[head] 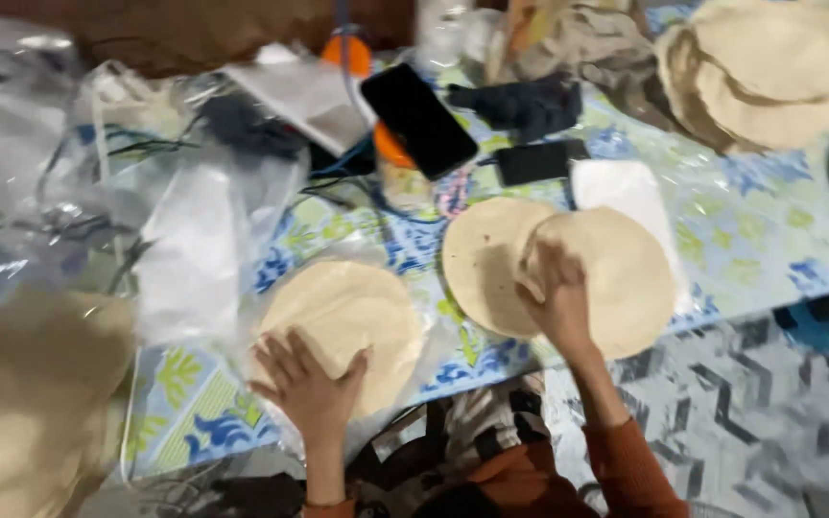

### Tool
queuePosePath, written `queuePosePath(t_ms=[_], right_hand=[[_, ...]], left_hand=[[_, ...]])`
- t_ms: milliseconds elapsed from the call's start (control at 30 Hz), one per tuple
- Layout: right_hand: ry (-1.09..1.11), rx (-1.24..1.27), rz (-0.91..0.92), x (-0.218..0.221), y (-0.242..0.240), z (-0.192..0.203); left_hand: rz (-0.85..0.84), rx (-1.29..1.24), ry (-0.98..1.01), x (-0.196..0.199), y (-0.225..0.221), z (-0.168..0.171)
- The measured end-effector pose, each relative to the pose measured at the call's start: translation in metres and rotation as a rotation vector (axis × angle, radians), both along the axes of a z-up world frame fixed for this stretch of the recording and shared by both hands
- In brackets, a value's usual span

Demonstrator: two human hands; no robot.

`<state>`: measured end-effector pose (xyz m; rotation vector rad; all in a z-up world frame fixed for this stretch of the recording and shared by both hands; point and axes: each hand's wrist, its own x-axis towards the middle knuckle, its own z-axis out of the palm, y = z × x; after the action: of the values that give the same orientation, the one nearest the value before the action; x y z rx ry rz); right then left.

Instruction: The person packages flatbread into plastic bags by hand on a table, placing them into a stack.

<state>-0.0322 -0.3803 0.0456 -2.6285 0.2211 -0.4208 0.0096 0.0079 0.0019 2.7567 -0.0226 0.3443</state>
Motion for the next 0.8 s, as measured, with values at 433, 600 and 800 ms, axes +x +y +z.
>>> queuePosePath(t_ms=[433, 600, 800], right_hand=[[-0.057, -0.39, -0.214, 0.005, -0.01, -0.034], [-0.161, -0.247, -0.3, 0.007, -0.006, -0.032], [-0.4, -0.117, -0.306, 0.007, 0.004, 0.022]], left_hand=[[0.013, -0.008, -0.125, -0.006, -0.008, 0.011], [0.025, 0.009, -0.092, -0.006, -0.008, 0.01], [0.008, -0.015, -0.058, -0.004, -0.005, 0.001]])
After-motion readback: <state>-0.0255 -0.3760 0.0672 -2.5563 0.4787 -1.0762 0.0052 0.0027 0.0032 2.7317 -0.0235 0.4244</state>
